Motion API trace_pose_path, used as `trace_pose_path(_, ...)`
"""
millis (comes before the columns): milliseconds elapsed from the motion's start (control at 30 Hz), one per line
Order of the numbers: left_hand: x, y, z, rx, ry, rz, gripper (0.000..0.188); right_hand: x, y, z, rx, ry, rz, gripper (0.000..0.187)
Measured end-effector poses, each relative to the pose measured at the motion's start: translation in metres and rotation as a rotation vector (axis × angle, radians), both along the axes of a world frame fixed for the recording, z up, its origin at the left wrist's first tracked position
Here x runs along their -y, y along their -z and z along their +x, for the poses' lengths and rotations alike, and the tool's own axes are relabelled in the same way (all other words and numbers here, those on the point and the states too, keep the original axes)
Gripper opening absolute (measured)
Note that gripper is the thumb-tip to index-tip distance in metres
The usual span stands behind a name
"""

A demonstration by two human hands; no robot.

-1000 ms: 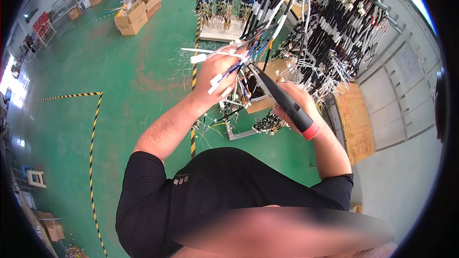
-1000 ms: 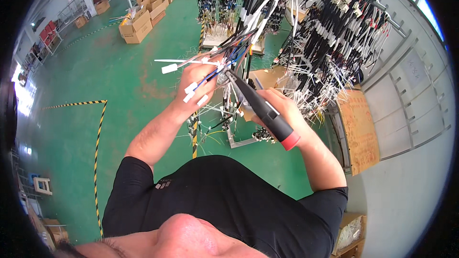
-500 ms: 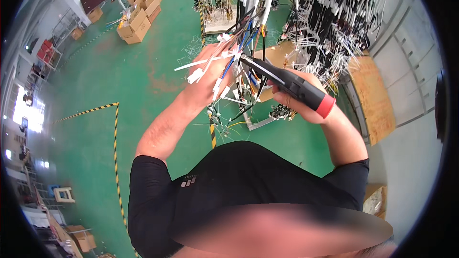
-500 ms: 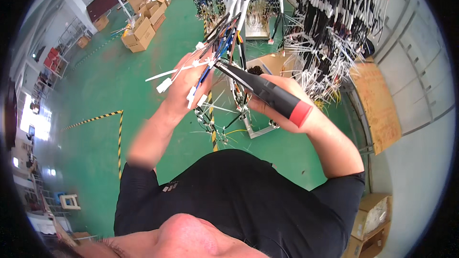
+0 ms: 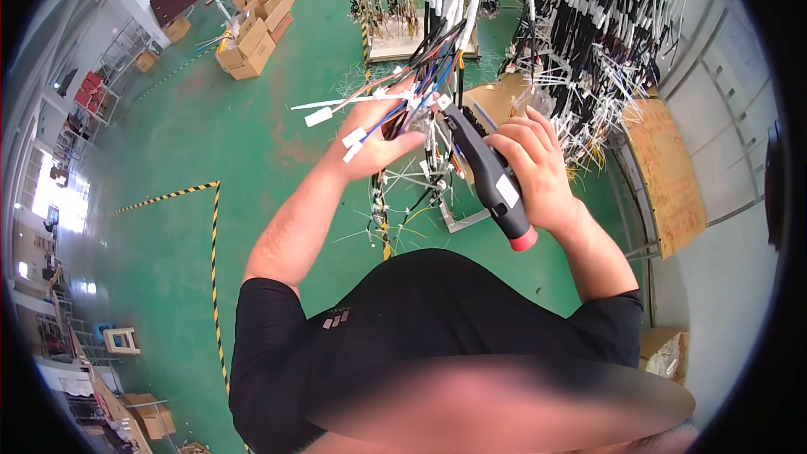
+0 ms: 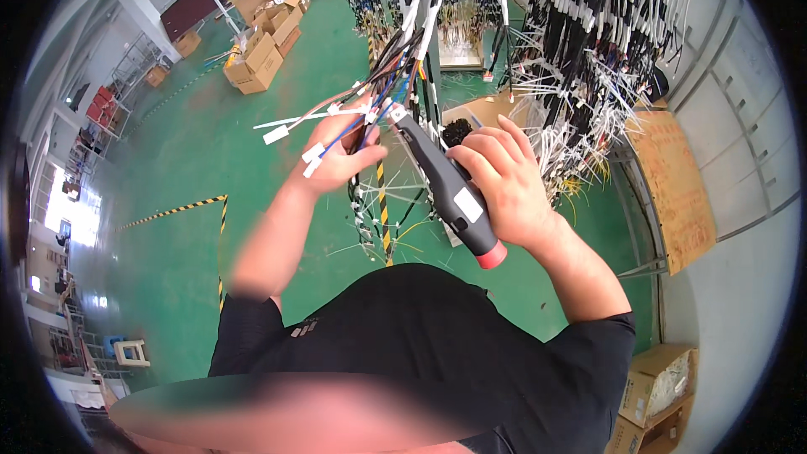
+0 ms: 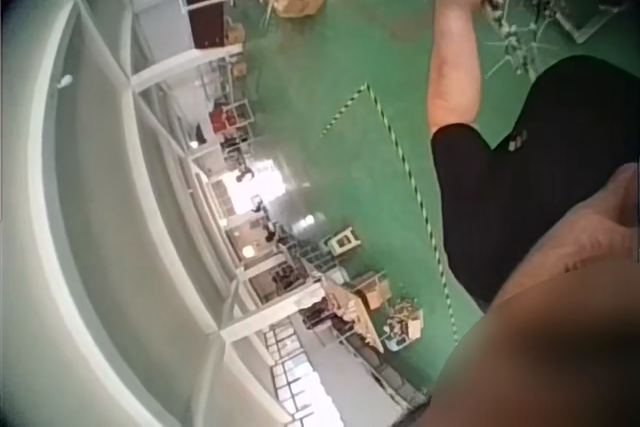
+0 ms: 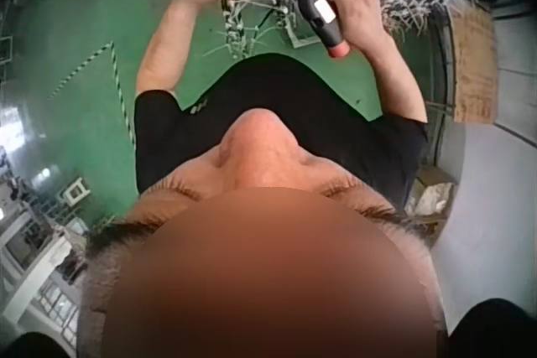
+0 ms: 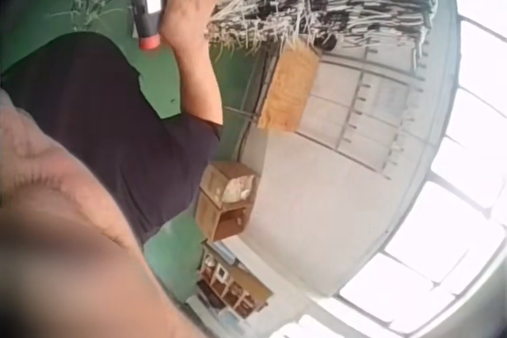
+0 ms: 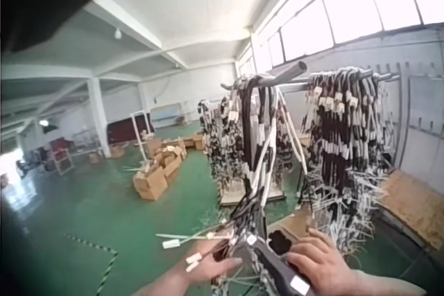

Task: Tighten and trim cable ties on wire bundles using a specialized tensioning tool.

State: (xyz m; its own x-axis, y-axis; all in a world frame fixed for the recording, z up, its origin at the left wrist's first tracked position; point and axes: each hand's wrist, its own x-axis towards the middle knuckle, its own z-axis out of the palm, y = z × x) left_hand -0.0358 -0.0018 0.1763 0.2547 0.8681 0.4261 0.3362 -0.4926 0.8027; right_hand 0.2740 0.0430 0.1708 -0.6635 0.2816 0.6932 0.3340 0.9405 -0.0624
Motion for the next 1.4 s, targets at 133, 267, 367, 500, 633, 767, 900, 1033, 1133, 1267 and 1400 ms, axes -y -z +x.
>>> trace_pose_path(133, -0.002, 0.008, -0.002, 0.523, 0.325, -0.238, 0.078, 0.005, -0.001, -0.006, -0.086, -0.016, -0.038, 0.042)
trace_pose_path(267, -0.006, 0.018, 0.008, 0.347, 0.0, -0.278, 0.053, 0.007, -0.002, 0.004, -0.177, -0.133, -0.438, 0.045)
trace_pose_path(367, -0.004, 0.024, 0.029, 0.039, -0.278, 0.061, 0.042, 0.013, -0.028, 0.008, -0.108, -0.154, -0.573, 0.046)
trace_pose_path(500, 0.011, 0.001, 0.045, 0.29, -0.42, -0.252, 0.042, 0.015, -0.054, 0.013, 0.048, -0.142, -0.688, 0.047)
trace_pose_path(633, 0.006, 0.007, 0.04, 0.057, -0.525, 0.107, 0.028, 0.013, -0.054, 0.017, 0.077, -0.115, -0.646, 0.051)
trace_pose_path(767, 0.002, 0.007, 0.028, 0.019, -0.443, 0.201, 0.033, 0.015, -0.057, 0.015, 0.094, -0.105, -0.651, 0.05)
trace_pose_path(900, 0.009, -0.002, 0.025, -0.004, -0.333, 0.164, 0.036, 0.015, -0.057, 0.01, 0.109, -0.094, -0.599, 0.052)
trace_pose_path(1033, 0.014, -0.009, 0.023, 0.095, -0.288, 0.073, 0.036, 0.016, -0.054, 0.011, 0.063, -0.13, -0.613, 0.05)
trace_pose_path(1133, 0.01, -0.005, 0.021, 0.035, -0.311, 0.139, 0.036, 0.021, -0.061, 0.008, 0.147, -0.101, -0.63, 0.047)
trace_pose_path(1267, 0.005, 0.003, 0.021, -0.116, -0.372, 0.438, 0.037, 0.023, -0.058, 0.003, 0.132, -0.107, -0.602, 0.044)
trace_pose_path(1400, 0.012, 0.001, 0.027, -0.011, -0.352, 0.43, 0.037, 0.024, -0.052, -0.005, 0.103, -0.133, -0.575, 0.046)
